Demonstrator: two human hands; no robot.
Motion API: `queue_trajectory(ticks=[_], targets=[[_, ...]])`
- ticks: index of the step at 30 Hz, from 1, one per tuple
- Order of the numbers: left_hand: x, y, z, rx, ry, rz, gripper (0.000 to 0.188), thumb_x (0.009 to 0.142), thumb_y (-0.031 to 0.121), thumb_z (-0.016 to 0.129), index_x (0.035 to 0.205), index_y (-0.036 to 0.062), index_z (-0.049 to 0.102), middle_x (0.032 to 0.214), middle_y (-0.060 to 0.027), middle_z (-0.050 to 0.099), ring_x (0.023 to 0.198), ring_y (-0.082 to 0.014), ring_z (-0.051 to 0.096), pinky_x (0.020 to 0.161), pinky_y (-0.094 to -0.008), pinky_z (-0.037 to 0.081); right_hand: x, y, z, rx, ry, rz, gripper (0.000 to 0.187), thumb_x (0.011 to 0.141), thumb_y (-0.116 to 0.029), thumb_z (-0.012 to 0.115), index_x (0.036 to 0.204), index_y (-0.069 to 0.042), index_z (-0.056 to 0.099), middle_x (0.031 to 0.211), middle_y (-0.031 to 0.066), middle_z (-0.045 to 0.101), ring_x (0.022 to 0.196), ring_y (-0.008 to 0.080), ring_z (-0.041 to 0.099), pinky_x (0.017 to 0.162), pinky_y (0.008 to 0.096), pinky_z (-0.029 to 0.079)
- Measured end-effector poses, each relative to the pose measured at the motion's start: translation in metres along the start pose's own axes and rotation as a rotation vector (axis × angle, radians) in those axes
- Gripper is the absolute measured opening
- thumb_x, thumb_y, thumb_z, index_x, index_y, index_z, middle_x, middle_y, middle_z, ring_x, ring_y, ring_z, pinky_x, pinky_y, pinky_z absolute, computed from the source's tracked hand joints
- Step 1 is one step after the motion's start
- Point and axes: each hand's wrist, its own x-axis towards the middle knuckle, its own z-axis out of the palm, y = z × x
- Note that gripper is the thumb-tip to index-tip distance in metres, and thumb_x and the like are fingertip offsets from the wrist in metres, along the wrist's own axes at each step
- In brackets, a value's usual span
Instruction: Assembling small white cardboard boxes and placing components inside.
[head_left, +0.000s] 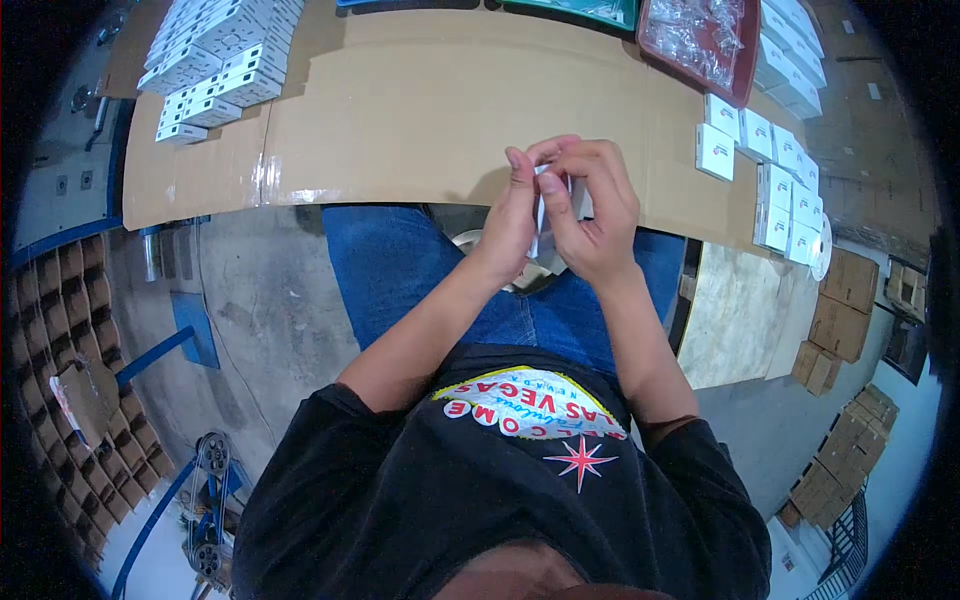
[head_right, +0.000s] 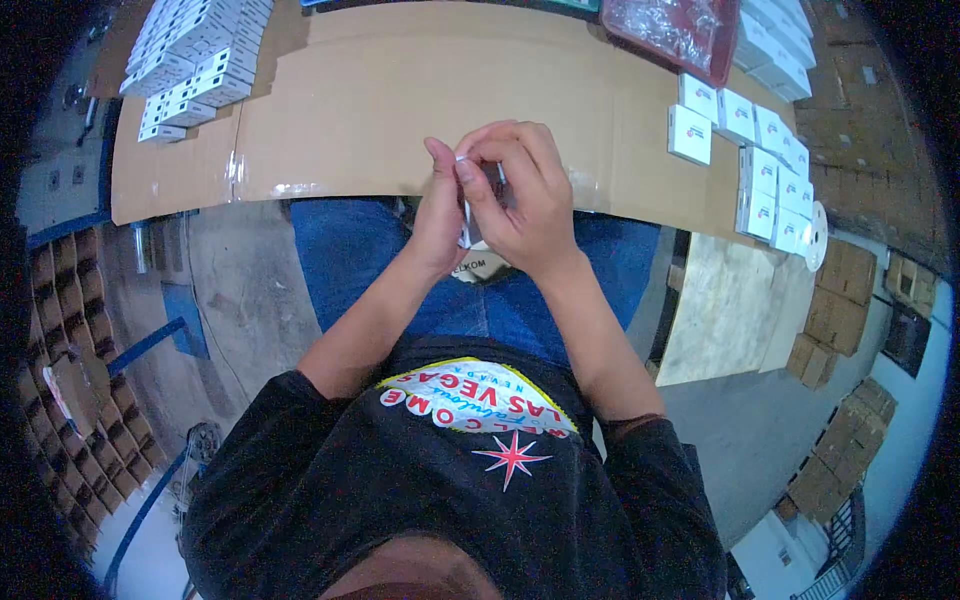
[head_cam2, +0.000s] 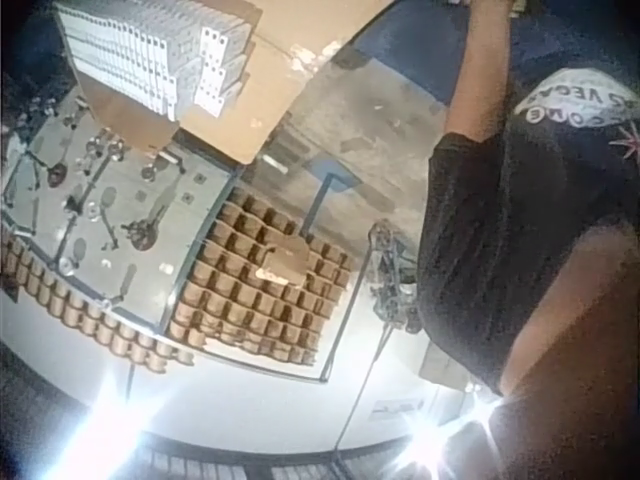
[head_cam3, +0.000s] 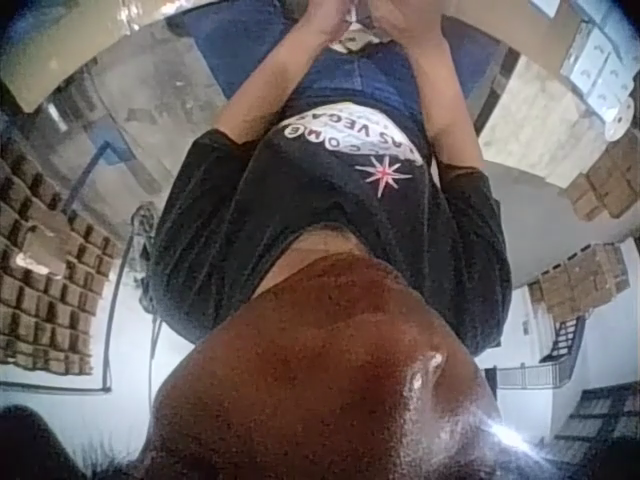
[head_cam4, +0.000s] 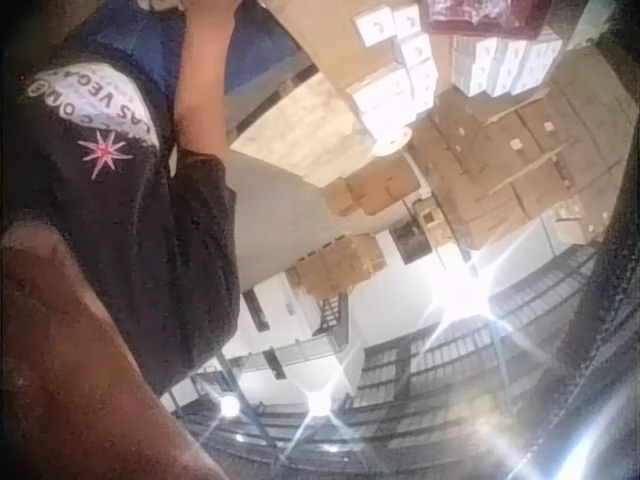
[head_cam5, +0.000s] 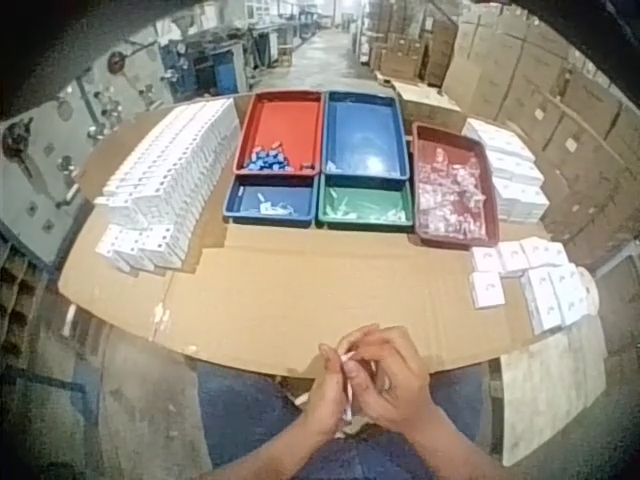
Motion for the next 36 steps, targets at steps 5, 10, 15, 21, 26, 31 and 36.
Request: queue_trajectory(ticks=[5, 10, 15, 21, 26, 31, 36], targets=[[-0.007, -0.003, 0.008, -0.009, 0.048, -0.086, 0.079, 0.108, 0.067, 0.022, 0.143, 0.0038, 0.054, 0.129, -0.0073, 0.06, 0.121, -0.0176, 0.057, 0.105, -0.0337, 0.046, -0.001, 0.007, 0.018, -0.074, 0.123, 0.026, 0.018, 0.086, -0.009, 0.079, 0.081, -0.002, 0.062, 0.08, 0.011, 0.06, 0.075, 0.0286, 0.058, 0.065, 0.0385, 0.047], [-0.005, -0.002, 0.009, -0.032, 0.135, -0.116, 0.07, 0.11, 0.062, 0.029, 0.139, 0.0048, 0.057, 0.122, -0.005, 0.061, 0.114, -0.0153, 0.059, 0.1, -0.0316, 0.049, 0.004, 0.014, 0.021, -0.125, 0.131, 0.002, 0.023, 0.085, -0.009, 0.08, 0.075, -0.003, 0.06, 0.073, 0.0105, 0.056, 0.067, 0.0273, 0.056, 0.058, 0.0381, 0.044], [-0.002, -0.005, -0.013, -0.15, 0.08, -0.335, 0.064, 0.111, 0.063, 0.029, 0.131, 0.0101, 0.058, 0.116, -0.0017, 0.059, 0.108, -0.0116, 0.057, 0.095, -0.0284, 0.048, 0.0, 0.021, 0.026, -0.1, 0.043, 0.06, 0.024, 0.084, -0.007, 0.078, 0.074, -0.002, 0.057, 0.071, 0.0113, 0.054, 0.063, 0.0271, 0.054, 0.055, 0.0378, 0.043], [0.001, -0.015, -0.023, -0.194, 0.115, -0.341, 0.063, 0.11, 0.065, 0.029, 0.132, 0.0129, 0.055, 0.111, 0.0017, 0.056, 0.102, -0.0107, 0.056, 0.091, -0.0278, 0.049, 0.001, 0.024, 0.036, -0.1, 0.016, 0.032, 0.024, 0.085, -0.007, 0.077, 0.073, -0.002, 0.056, 0.072, 0.0112, 0.054, 0.063, 0.0269, 0.054, 0.055, 0.038, 0.043], [0.004, -0.008, -0.027, -0.196, 0.047, -0.279, 0.063, 0.11, 0.066, 0.029, 0.131, 0.0123, 0.056, 0.116, -0.0001, 0.058, 0.109, -0.0112, 0.058, 0.093, -0.0294, 0.05, 0.007, 0.019, 0.044, -0.158, 0.025, 0.036, 0.025, 0.085, -0.007, 0.078, 0.073, -0.002, 0.056, 0.072, 0.011, 0.054, 0.064, 0.0276, 0.054, 0.056, 0.039, 0.043], [0.005, -0.012, -0.029, -0.302, 0.084, -0.281, 0.064, 0.109, 0.067, 0.032, 0.13, 0.0121, 0.058, 0.12, -0.0016, 0.061, 0.112, -0.0124, 0.061, 0.093, -0.0303, 0.051, 0.009, 0.022, 0.049, -0.158, 0.017, 0.017, 0.025, 0.083, -0.006, 0.079, 0.073, -0.003, 0.057, 0.072, 0.0103, 0.054, 0.064, 0.0281, 0.053, 0.057, 0.0391, 0.043], [0.006, -0.012, -0.03, -0.428, 0.084, -0.214, 0.058, 0.107, 0.068, 0.036, 0.119, 0.0169, 0.061, 0.109, -0.0005, 0.064, 0.102, -0.0114, 0.064, 0.086, -0.031, 0.055, 0.014, 0.022, 0.05, -0.129, -0.007, -0.029, 0.027, 0.084, -0.006, 0.081, 0.073, -0.002, 0.057, 0.069, 0.0093, 0.053, 0.06, 0.0224, 0.053, 0.054, 0.0342, 0.042]])
